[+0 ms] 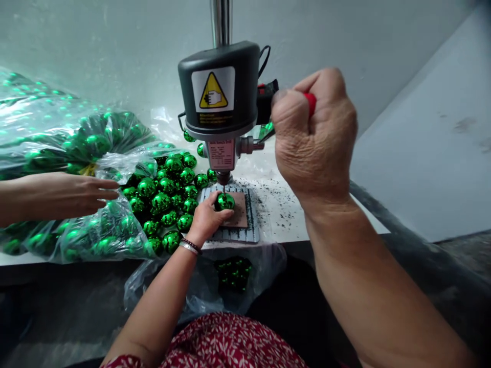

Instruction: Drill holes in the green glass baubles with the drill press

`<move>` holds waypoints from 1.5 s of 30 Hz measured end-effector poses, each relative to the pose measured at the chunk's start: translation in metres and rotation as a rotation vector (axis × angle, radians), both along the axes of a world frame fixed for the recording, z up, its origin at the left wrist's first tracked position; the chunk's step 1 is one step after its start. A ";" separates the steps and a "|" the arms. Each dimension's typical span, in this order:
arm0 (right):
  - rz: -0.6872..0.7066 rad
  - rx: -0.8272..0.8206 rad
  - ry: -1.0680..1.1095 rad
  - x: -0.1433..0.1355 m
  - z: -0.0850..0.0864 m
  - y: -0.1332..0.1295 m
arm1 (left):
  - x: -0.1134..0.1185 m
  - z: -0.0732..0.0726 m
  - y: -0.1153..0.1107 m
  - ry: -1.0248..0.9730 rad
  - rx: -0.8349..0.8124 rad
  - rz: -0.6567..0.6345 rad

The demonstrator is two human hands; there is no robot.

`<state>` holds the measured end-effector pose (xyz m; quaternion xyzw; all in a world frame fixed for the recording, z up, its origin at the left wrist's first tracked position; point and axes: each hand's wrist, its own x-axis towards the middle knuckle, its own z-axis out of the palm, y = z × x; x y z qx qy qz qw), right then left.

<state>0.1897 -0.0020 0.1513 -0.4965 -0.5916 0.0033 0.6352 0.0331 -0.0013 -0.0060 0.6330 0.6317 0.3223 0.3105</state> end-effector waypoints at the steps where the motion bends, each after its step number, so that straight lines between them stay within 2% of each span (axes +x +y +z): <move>1: -0.001 0.012 -0.005 0.000 -0.002 -0.001 | 0.000 0.000 0.000 0.000 -0.003 0.003; 11: -0.077 0.118 -0.100 0.000 -0.028 -0.018 | 0.001 -0.007 -0.002 0.020 0.013 0.021; 19: -0.116 0.145 -0.111 -0.001 -0.037 -0.021 | 0.002 -0.008 -0.003 0.016 0.022 0.016; 26: -0.184 0.290 -0.207 -0.001 -0.049 -0.020 | 0.002 -0.006 -0.004 0.065 0.012 0.015; 34: -0.215 0.309 -0.246 -0.001 -0.069 -0.024 | 0.002 -0.007 -0.005 0.061 0.028 0.011; 41: -0.201 0.329 -0.217 -0.004 -0.076 -0.023 | 0.002 -0.010 -0.004 0.074 0.036 0.022; 45: -0.196 0.332 -0.222 -0.004 -0.088 -0.024 | 0.002 -0.009 -0.004 0.069 0.035 0.024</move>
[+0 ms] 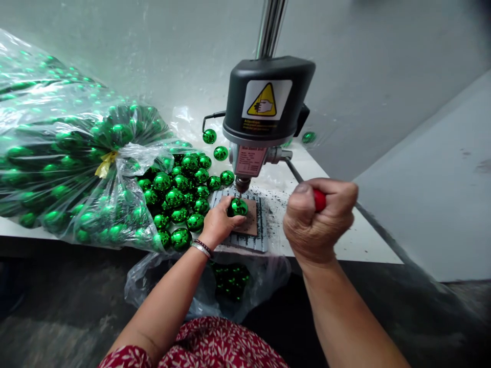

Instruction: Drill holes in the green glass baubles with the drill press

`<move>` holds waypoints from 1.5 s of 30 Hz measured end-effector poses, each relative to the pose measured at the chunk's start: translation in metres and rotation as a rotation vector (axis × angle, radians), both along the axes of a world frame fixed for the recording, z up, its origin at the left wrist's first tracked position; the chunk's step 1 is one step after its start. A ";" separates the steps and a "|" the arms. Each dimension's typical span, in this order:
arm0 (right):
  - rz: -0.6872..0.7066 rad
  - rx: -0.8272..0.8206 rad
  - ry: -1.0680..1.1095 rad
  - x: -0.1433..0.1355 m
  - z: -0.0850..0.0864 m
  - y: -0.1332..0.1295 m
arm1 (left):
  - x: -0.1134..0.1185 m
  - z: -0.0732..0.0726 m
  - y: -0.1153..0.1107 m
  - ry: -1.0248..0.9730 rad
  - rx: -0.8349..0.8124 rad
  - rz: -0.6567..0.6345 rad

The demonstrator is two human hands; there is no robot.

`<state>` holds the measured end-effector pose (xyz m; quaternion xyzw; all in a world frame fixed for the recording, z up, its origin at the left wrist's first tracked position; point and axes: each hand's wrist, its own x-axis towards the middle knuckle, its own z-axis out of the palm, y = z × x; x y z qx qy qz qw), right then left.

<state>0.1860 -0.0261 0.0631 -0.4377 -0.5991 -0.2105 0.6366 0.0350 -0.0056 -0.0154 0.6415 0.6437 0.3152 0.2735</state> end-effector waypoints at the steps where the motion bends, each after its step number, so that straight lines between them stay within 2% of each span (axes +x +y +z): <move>1: 0.007 -0.001 -0.008 0.000 -0.004 0.000 | 0.000 0.000 0.000 0.002 -0.001 0.003; 3: 0.024 0.000 -0.018 0.001 -0.008 -0.001 | 0.000 0.000 0.000 0.011 -0.002 0.009; 5: 0.031 0.008 -0.011 0.001 -0.004 0.000 | 0.000 0.000 0.000 0.022 0.000 0.008; 7: 0.025 0.016 0.005 0.001 0.013 0.005 | 0.000 0.000 0.000 0.031 -0.003 0.008; 9: 0.025 -0.007 0.031 0.001 0.037 0.013 | 0.001 0.002 -0.001 0.019 0.001 0.014; 12: 0.044 -0.174 0.147 0.002 0.073 0.027 | 0.001 0.005 -0.008 -0.050 0.054 0.030; 15: 0.037 -0.296 0.189 0.002 0.090 0.033 | -0.003 0.007 -0.029 -0.047 0.066 -0.006; 20: 0.038 -0.348 0.191 0.002 0.089 0.030 | -0.023 0.006 -0.077 0.022 -0.011 -0.330; 22: 0.041 -0.353 0.179 0.003 0.087 0.031 | -0.036 0.004 -0.092 0.028 -0.022 -0.367; 24: 0.056 -0.333 0.166 0.005 0.084 0.034 | -0.051 0.002 -0.104 0.070 0.043 -0.281; 27: 0.100 -0.272 0.152 0.009 0.080 0.040 | -0.073 0.000 -0.113 0.257 0.219 0.013; 29: 0.112 -0.253 0.141 0.012 0.078 0.044 | -0.085 -0.001 -0.116 0.429 0.237 0.175; 30: 0.110 -0.251 0.136 0.012 0.077 0.045 | -0.089 -0.002 -0.117 0.508 0.213 0.206; 35: 0.124 -0.231 0.131 0.014 0.075 0.048 | -0.090 -0.002 -0.111 0.739 0.090 0.148; 37: 0.144 -0.224 0.146 0.013 0.076 0.047 | -0.086 -0.001 -0.104 0.786 0.055 0.170; 42: 0.119 -0.255 0.166 0.008 0.082 0.041 | -0.079 0.002 -0.082 0.779 0.070 0.257; 45: 0.127 -0.268 0.169 0.006 0.083 0.037 | -0.079 0.000 -0.080 0.716 0.141 0.255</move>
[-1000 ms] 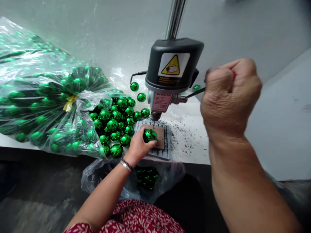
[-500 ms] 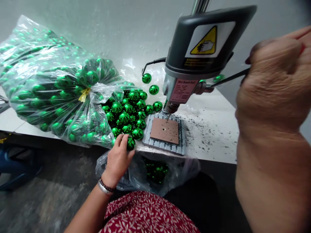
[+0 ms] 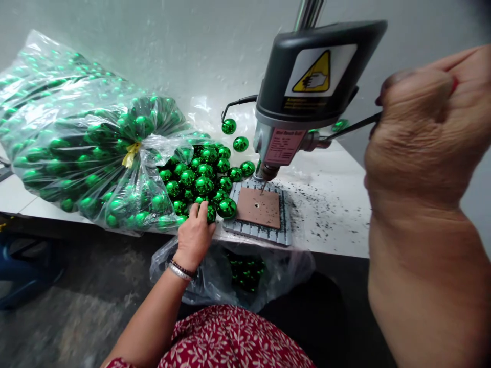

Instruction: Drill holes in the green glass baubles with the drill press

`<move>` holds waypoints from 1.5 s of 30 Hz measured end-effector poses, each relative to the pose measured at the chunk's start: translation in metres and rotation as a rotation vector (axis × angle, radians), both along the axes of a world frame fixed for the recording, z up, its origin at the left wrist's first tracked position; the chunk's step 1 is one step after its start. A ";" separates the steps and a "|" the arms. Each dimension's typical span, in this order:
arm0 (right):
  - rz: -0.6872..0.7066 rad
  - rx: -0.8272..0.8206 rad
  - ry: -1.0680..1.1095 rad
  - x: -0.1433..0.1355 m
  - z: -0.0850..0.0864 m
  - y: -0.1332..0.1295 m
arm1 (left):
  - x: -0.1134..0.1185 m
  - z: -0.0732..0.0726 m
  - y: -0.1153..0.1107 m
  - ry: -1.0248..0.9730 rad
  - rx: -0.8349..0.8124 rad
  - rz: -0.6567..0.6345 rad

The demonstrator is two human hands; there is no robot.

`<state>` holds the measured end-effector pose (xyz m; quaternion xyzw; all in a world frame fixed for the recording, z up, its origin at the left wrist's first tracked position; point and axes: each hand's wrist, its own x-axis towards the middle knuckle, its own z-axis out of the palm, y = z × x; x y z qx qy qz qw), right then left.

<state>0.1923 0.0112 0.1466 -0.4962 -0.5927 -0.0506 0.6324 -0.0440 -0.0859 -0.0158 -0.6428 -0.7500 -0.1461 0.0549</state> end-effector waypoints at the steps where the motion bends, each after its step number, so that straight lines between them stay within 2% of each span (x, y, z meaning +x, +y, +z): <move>1: 0.003 0.003 -0.001 0.000 0.000 0.000 | 0.000 -0.002 -0.002 -0.025 0.036 -0.015; 9: 0.014 0.031 -0.044 0.003 -0.005 0.006 | 0.009 -0.029 -0.018 -0.319 0.436 -0.157; 12: 0.022 0.044 -0.045 0.004 -0.005 0.007 | 0.015 -0.032 -0.015 -0.384 0.488 -0.204; 15: 0.033 0.058 -0.030 0.003 -0.004 0.006 | 0.018 -0.029 -0.014 -0.403 0.536 -0.265; 17: 0.028 0.056 -0.029 0.002 -0.004 0.005 | 0.019 -0.026 -0.014 -0.418 0.510 -0.362; 19: 0.023 0.054 -0.022 0.001 -0.003 0.003 | 0.019 -0.024 -0.014 -0.438 0.394 -0.488; 21: 0.020 0.063 -0.006 -0.001 -0.003 0.001 | 0.020 -0.024 -0.011 -0.462 0.276 -0.549; 24: -0.006 0.040 0.016 -0.003 -0.003 -0.003 | 0.020 -0.025 0.002 -0.510 0.234 -0.481; 27: -0.059 0.011 0.029 -0.005 -0.004 -0.005 | 0.018 -0.023 0.027 -0.553 0.228 -0.427; 31: -0.071 0.019 0.044 -0.005 -0.004 -0.004 | 0.022 -0.012 0.070 -0.625 0.206 -0.323; 34: -0.088 0.013 0.041 -0.005 -0.003 -0.004 | 0.031 -0.001 0.089 -0.698 0.209 -0.250; 37: -0.076 -0.004 0.048 -0.005 -0.003 -0.004 | 0.039 0.008 0.087 -0.959 0.208 -0.225; 40: -0.075 0.012 0.039 -0.005 -0.004 -0.004 | 0.038 0.014 0.074 -1.479 0.052 -0.271; 42: -0.082 0.039 0.028 -0.005 -0.005 -0.003 | 0.035 0.015 0.065 -1.757 -0.067 -0.283; 45: -0.074 0.047 0.025 -0.005 -0.007 -0.002 | 0.030 0.017 0.057 -1.968 -0.153 -0.241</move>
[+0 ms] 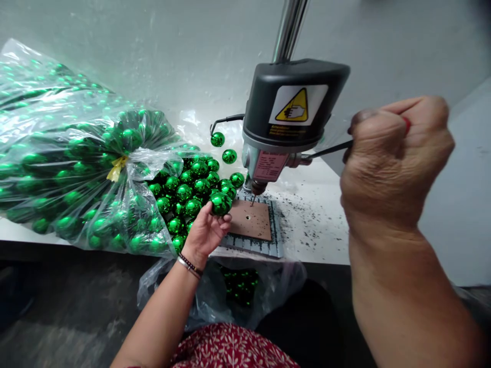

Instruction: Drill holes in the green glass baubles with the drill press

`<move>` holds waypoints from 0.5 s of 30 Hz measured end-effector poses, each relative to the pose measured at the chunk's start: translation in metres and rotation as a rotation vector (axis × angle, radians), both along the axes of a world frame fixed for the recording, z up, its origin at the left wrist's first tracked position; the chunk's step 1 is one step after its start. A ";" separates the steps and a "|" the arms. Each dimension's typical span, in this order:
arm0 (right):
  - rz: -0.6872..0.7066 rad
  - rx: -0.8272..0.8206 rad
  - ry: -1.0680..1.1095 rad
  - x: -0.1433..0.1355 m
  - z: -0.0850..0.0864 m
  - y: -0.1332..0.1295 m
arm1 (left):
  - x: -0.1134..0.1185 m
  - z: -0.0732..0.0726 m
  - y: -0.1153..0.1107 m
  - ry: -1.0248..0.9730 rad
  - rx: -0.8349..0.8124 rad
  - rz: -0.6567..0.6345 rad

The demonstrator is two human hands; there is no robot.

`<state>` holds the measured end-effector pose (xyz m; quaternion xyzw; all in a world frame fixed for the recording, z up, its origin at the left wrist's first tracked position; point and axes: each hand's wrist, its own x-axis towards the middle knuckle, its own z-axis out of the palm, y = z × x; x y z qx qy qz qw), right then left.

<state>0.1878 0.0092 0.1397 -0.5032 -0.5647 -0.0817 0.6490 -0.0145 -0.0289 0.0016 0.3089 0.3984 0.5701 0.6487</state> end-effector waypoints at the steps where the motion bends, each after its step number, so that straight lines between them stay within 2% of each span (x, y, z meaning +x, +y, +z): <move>1: 0.000 -0.005 0.003 0.000 0.000 0.000 | -0.001 0.001 -0.002 -0.067 -0.024 -0.004; 6: -0.037 -0.069 0.008 -0.003 0.004 -0.006 | 0.000 0.013 -0.006 -0.504 -0.183 -0.013; 9: -0.030 -0.103 0.018 -0.004 0.006 -0.008 | 0.000 0.022 -0.008 -0.685 -0.257 -0.018; 12: -0.019 -0.110 0.035 -0.004 0.006 -0.009 | -0.005 0.033 -0.012 -0.731 -0.289 -0.042; 15: -0.004 -0.090 0.028 -0.003 0.006 -0.008 | -0.015 0.050 -0.014 -0.574 -0.297 -0.053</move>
